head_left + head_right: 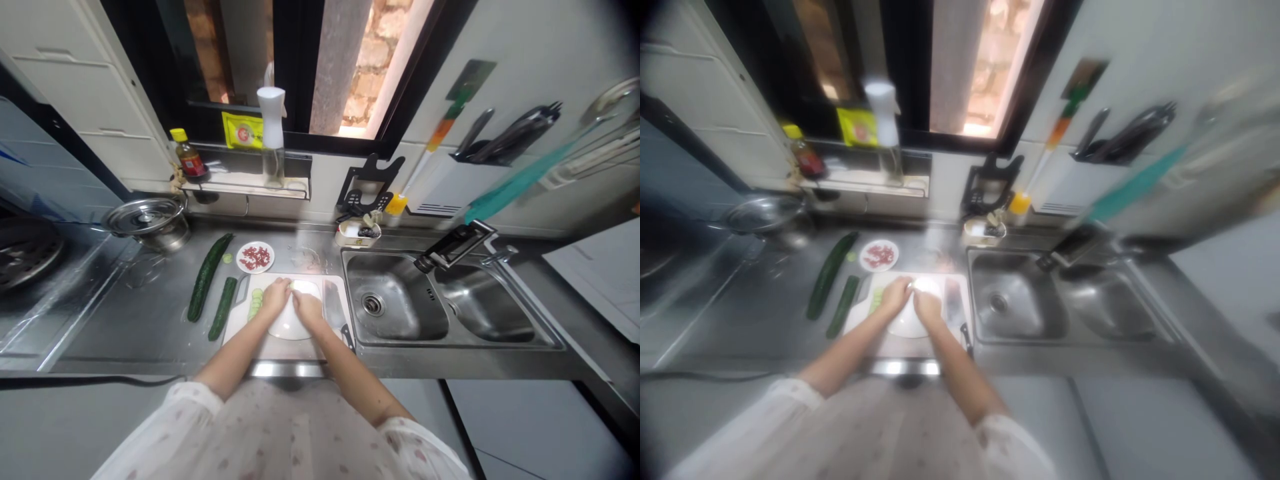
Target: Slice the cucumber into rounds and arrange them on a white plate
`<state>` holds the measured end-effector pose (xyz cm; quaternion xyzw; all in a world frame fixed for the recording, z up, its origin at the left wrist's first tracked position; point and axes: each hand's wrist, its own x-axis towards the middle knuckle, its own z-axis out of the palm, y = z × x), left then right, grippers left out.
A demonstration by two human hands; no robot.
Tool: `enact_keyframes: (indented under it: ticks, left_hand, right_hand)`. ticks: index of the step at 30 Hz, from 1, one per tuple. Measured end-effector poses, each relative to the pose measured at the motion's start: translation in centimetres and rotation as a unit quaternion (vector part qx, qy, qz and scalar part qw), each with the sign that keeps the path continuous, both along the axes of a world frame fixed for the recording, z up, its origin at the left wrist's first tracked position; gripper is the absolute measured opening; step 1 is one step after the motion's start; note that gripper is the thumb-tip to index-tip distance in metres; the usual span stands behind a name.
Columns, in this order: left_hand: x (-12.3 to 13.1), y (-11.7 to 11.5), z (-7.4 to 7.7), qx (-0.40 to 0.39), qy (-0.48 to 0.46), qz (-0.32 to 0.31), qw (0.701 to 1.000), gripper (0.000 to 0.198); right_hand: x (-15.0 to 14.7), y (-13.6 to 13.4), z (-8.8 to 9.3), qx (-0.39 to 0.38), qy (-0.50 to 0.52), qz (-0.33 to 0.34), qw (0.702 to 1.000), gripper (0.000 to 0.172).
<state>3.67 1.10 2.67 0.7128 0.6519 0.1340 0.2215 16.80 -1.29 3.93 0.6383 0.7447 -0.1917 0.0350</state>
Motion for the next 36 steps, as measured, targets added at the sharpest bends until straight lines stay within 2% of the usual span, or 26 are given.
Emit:
enact_keyframes:
  ticks: [7, 13, 26, 36]
  left_hand:
    - [0.1, -0.1, -0.3, 0.008, 0.006, -0.005, 1.000, 0.031]
    - [0.2, 0.2, -0.6, -0.003, 0.027, -0.006, 1.000, 0.032]
    - [0.3, -0.3, 0.2, -0.001, 0.038, -0.013, 0.999, 0.034]
    - [0.2, -0.2, 0.0, 0.006, 0.031, -0.013, 0.999, 0.034]
  right_hand:
    - [0.1, -0.5, -0.4, 0.008, 0.001, -0.026, 1.000, 0.039]
    - [-0.1, 0.0, -0.2, -0.014, -0.014, -0.019, 1.000, 0.039]
    - [0.3, 0.3, 0.3, -0.019, -0.024, -0.005, 1.000, 0.039]
    - [0.2, -0.1, 0.5, -0.010, -0.020, -0.014, 1.000, 0.038]
